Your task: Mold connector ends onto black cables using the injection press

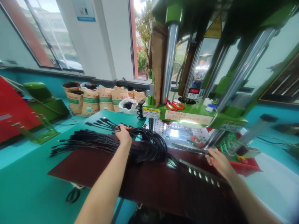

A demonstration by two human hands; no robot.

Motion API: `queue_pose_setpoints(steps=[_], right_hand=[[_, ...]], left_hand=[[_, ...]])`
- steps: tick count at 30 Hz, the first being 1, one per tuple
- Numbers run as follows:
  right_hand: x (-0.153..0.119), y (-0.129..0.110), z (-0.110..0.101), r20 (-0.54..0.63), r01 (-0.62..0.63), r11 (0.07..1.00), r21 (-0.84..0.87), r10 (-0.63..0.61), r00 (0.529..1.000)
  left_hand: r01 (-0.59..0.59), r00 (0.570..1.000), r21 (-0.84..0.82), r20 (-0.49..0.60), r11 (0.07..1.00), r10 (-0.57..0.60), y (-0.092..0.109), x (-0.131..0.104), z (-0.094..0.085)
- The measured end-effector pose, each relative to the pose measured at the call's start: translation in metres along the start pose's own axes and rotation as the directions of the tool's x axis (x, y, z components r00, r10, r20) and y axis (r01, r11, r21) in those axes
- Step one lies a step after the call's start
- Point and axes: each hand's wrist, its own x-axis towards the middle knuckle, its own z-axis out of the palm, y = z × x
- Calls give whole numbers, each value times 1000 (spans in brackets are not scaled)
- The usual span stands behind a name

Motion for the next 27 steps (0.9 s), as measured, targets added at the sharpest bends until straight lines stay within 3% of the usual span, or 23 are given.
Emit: queue_pose_setpoints(steps=[3,5,7,9,12,14,15,16,18,19,21,22,23,24,25,27], right_hand=[[1,5,-19,126,63,952,-300,-26,992],[5,9,-26,170,204,807,-554,-130,977],[9,12,-28,249,343,602,-721,-237,939],[9,14,-26,306,410,455,-790,-286,908],[-2,6,-22,335,435,351,-829,-311,889],[-19,-8,-22,420,490,290,-822,-271,866],[-29,-16,-23,483,521,273,-809,-197,853],[-40,-23,-25,548,549,271,-791,-85,832],[-59,-35,-27,598,569,220,-792,91,797],[-68,-38,-28,585,565,159,-809,137,799],[-78,-38,-28,525,530,5,-848,149,838],[-79,-37,-28,502,513,-48,-857,147,852],[-79,-36,-28,494,508,-70,-858,151,856],[-77,-35,-28,501,516,-64,-854,159,850],[-73,-35,-28,512,525,-45,-850,166,843],[-64,-39,-30,519,529,-5,-849,179,836]], left_hand=[[18,998,157,-57,987,-9,-34,17,-8],[67,997,253,-53,965,-55,-51,22,-12],[124,992,341,-28,932,-122,-60,25,-16],[183,980,424,-4,887,-200,-64,28,-18],[245,955,519,18,819,-297,-59,33,-22],[291,904,600,82,745,-419,-49,34,-23],[306,834,677,149,670,-531,-42,32,-22],[281,722,768,226,576,-654,-33,28,-21],[59,399,900,375,432,-837,-13,8,-16],[-98,259,893,449,439,-855,-4,-8,-12],[-358,0,762,578,540,-816,11,-52,-7],[-454,-134,685,579,570,-804,14,-78,-7],[-548,-237,591,569,592,-787,14,-105,-7],[-636,-268,473,606,610,-749,11,-133,-10],[-719,-254,344,679,604,-689,5,-159,-14],[-837,-178,195,786,512,-592,-14,-202,-26]])
